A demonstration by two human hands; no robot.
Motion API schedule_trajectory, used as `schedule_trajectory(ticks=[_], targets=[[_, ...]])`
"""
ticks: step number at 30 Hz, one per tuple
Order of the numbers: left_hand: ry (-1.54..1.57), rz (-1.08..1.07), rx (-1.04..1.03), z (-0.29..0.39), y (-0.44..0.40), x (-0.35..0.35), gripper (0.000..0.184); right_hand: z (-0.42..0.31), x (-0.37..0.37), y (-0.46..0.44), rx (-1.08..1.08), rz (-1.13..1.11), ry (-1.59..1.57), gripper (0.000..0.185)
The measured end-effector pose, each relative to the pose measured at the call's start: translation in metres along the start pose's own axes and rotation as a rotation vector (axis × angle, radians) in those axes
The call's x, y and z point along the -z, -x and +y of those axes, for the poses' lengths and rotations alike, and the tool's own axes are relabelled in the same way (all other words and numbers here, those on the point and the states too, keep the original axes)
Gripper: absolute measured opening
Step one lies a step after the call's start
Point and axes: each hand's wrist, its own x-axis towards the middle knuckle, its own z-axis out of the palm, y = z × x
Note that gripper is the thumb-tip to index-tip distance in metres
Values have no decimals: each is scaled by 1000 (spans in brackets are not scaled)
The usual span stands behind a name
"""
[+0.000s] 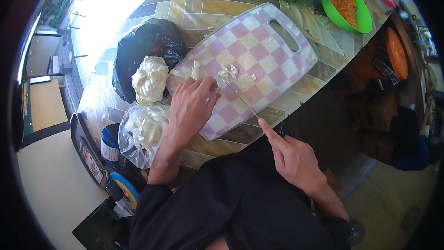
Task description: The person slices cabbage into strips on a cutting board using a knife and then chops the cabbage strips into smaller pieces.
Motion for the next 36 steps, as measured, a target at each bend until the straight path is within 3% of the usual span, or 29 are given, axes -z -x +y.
schedule_trajectory(ticks=[9, 18, 24, 36], targets=[[82, 94, 21, 2, -5, -8, 25, -4, 9, 3, 5, -30, -14, 64], [92, 3, 48, -4, -3, -5, 25, -5, 0, -9, 27, -61, 6, 63], [126, 92, 14, -6, -3, -8, 14, -3, 14, 5, -23, -121, 13, 62], [239, 233, -25, 2, -10, 11, 15, -5, 9, -9, -17, 85, -104, 62]])
